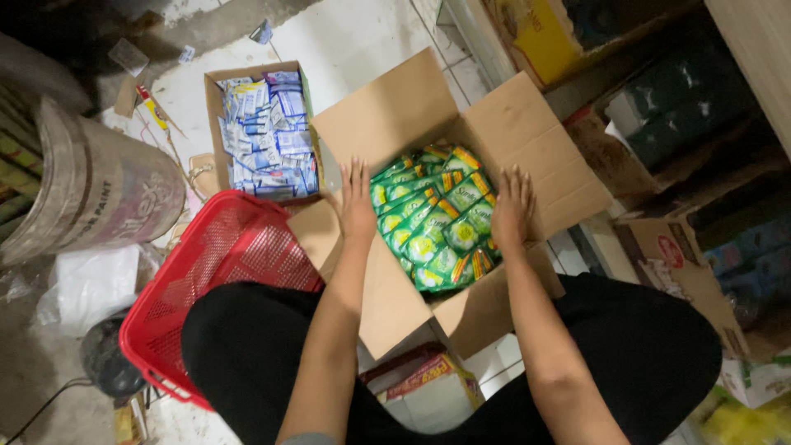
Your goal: The person arranges green and orange snack packets on a wire display rack. Then, the person sits on the floor, opens a cardboard box, and places green packets onto a wooden shelf.
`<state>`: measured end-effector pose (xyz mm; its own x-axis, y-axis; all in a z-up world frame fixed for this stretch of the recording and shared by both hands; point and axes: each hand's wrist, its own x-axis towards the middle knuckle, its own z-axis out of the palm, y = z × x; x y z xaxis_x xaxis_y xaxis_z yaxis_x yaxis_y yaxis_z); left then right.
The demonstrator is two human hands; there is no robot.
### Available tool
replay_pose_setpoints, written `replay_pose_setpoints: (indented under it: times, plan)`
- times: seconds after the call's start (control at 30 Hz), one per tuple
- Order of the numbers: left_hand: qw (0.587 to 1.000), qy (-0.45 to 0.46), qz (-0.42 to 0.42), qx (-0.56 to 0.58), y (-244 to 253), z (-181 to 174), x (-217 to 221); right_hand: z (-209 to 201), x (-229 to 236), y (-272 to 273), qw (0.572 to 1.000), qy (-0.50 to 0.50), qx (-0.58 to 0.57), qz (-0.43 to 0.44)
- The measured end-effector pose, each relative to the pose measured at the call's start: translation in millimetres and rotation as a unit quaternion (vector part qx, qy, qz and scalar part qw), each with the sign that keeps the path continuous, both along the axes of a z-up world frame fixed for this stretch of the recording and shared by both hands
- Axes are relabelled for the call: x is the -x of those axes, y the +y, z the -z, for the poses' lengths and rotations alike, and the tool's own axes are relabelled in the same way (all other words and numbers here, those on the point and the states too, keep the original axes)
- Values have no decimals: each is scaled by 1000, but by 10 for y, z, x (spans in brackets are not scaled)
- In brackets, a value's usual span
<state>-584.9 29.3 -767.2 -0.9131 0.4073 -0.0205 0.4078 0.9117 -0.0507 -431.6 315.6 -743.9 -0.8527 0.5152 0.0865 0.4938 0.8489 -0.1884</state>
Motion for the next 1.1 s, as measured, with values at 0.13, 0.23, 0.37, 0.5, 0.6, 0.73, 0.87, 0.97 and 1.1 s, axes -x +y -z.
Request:
replay_pose_setpoints:
  times: [0.13,0.23,0.37,0.5,0.6,0.73,0.87,0.97,1.1]
  plan:
    - [998,61,-1,-13,-1,207,209,263,-2,95,998,-47,-41,0]
    - [998,50,14,-33,-25,310,427,333,74,38,998,-42,-45,-2]
    - [996,85,14,-15,-14,412,718,265,334,-64,999,-47,-5,6]
    - [985,173,5,-5,-70,497,1118,178,669,-95,997,-51,62,-9]
    - [991,134,8,-8,-198,523,1406,147,871,-19,988,-3,124,-91]
    - [990,119,-24,-75,-320,311,1567,39,1144,201,961,48,228,-152]
    - [994,-13,-44,-95,-238,-167,1361,-64,1127,90,961,39,200,-189]
    - [997,-44,2,-61,51,-518,1083,-135,1001,-55,956,69,192,-209]
    - [992,-45,66,-96,397,-847,793,-142,621,-225,939,132,204,-243]
